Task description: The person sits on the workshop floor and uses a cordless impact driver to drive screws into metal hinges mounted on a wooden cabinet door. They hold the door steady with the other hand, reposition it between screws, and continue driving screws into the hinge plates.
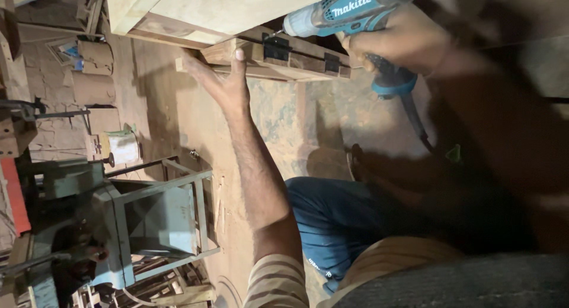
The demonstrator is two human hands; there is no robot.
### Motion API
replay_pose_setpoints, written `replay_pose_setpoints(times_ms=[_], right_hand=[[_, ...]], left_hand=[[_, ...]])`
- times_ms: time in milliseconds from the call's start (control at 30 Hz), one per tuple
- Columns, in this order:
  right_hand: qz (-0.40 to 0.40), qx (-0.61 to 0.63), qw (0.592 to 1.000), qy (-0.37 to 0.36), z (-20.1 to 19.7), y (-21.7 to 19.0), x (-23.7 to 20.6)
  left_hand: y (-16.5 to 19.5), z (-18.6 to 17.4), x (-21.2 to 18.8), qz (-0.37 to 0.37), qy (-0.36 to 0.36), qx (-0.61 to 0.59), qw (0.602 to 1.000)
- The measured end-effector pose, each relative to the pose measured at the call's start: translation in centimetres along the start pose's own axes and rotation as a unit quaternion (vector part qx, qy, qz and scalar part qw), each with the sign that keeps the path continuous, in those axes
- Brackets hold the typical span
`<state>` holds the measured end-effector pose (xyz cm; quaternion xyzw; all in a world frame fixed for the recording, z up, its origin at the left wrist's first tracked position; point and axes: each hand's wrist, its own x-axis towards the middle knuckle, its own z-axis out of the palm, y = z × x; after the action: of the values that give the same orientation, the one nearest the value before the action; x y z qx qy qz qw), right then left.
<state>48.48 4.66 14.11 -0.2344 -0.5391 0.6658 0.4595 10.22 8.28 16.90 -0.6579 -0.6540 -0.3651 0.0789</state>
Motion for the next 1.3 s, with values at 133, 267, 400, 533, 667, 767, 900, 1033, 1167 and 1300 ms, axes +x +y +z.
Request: replay_pose_setpoints(times_ms=[133, 267, 400, 533, 667, 767, 900, 1033, 1167, 1300], right_hand=[[-0.039, -0.027, 0.999, -0.008, 0.0, 0.7, 0.1], [-0.025, -0.008, 1.000, 0.008, 0.0, 1.5, -0.3], [-0.018, 0.043, 0.998, 0.030, 0.4, 1.9, -0.7], [-0.026, -0.064, 0.995, 0.076, 0.6, 2.3, -0.7], [0.013, 0.004, 0.998, 0.063, 0.5, 2.9, -0.6], [0.011, 0.040, 0.998, 0.054, 0.4, 3.4, -0.5], [-0.022, 0.047, 0.997, 0.063, 0.3, 4.0, -0.3], [0.016, 0.033, 0.998, 0.060, -0.2, 4.3, -0.6], [-0.005, 0.068, 0.996, 0.052, -1.5, 5.3, -1.0], [0.036, 0.096, 0.987, 0.126, -3.7, 8.0, -1.1]], left_hand=[[0.6, -0.2, 0.1, 0.027, -0.005, -0.107, 0.994], [1.6, -0.7, 0.2, 0.018, -0.012, -0.087, 0.996], [2.1, -1.0, 0.2, 0.033, -0.012, -0.116, 0.993], [1.9, -1.1, 0.2, 0.004, -0.014, -0.036, 0.999], [1.5, -1.1, 0.1, 0.013, -0.017, -0.060, 0.998], [1.2, -1.1, 0.0, 0.011, -0.021, -0.062, 0.998], [1.0, -1.0, 0.0, 0.002, -0.026, -0.050, 0.998], [1.1, -0.9, 0.1, -0.028, -0.024, -0.010, 0.999], [1.3, -0.9, 0.0, -0.002, -0.016, -0.058, 0.998], [0.4, -0.6, 0.1, 0.019, -0.017, -0.119, 0.993]])
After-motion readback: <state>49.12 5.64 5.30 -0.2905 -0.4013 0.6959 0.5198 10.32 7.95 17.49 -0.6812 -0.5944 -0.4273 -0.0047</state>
